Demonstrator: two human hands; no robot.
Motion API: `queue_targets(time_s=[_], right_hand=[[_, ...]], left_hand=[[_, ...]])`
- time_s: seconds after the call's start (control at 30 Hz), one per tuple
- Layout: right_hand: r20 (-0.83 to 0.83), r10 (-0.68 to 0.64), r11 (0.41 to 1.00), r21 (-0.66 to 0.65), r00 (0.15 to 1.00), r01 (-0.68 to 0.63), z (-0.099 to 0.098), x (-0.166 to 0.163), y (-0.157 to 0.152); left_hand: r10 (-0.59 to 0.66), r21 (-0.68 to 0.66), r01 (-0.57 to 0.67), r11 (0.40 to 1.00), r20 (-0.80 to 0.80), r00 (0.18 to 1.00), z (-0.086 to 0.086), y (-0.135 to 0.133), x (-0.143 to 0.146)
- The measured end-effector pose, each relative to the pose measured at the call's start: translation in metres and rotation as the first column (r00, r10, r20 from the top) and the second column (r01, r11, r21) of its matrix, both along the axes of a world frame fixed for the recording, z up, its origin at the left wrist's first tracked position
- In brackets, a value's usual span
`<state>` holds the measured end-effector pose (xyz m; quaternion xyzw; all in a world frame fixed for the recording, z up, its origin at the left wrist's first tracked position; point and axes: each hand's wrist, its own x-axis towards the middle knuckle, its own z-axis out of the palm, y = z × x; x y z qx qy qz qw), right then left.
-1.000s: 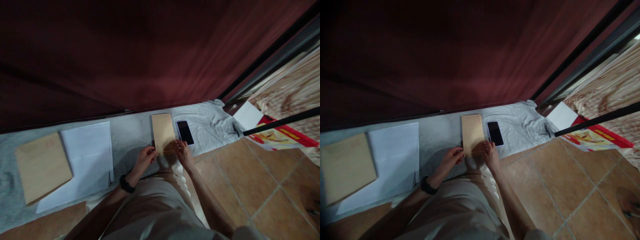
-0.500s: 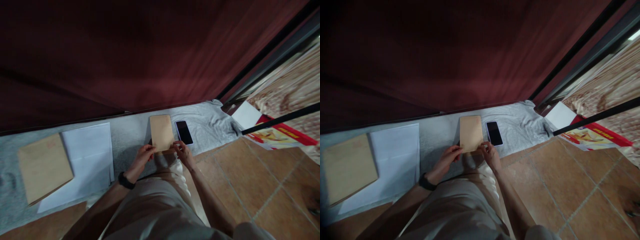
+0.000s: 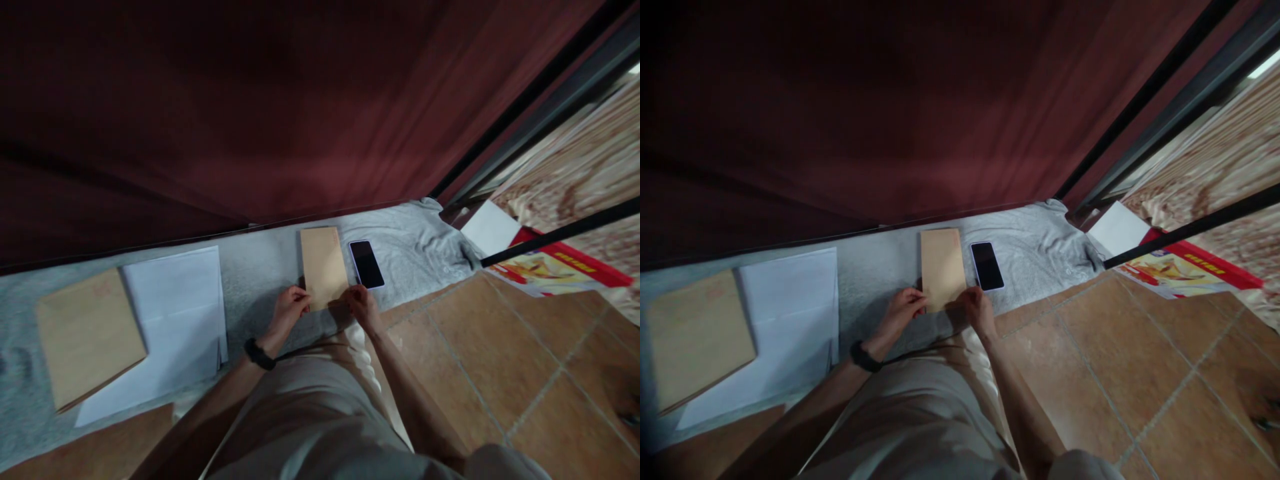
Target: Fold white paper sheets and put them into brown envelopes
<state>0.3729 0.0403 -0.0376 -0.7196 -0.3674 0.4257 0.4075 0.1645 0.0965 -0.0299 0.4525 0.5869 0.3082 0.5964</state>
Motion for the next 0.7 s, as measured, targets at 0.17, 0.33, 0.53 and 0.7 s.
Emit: queue_targets(time_s=[0.17, 0.33, 0.53, 0.7], right_hand=[[0.199, 0.017, 0.998, 0.063, 0.98, -0.03, -0.005, -0.001, -0.007], [0.229, 0.041, 0.996, 0.062, 0.972, -0.057, -0.008, 0.0, -0.007], [0.268, 0.043, 0.998, 0.042, 0.962, -0.056, -0.013, 0.004, -0.006], [0.243, 0.057, 0.997, 0.029, 0.968, -0.067, -0.013, 0.007, -0.01]], left_hand=[[-0.043, 0.011, 0.044, 0.999, -0.098, 0.994, -0.007, 0.002, 0.001], [-0.07, 0.024, 0.078, 0.997, -0.243, 0.968, -0.008, 0.003, 0.002], [-0.108, 0.026, 0.121, 0.992, -0.286, 0.952, -0.002, 0.005, 0.005], [-0.12, 0.064, 0.156, 0.986, -0.38, 0.917, 0.008, -0.001, 0.005]])
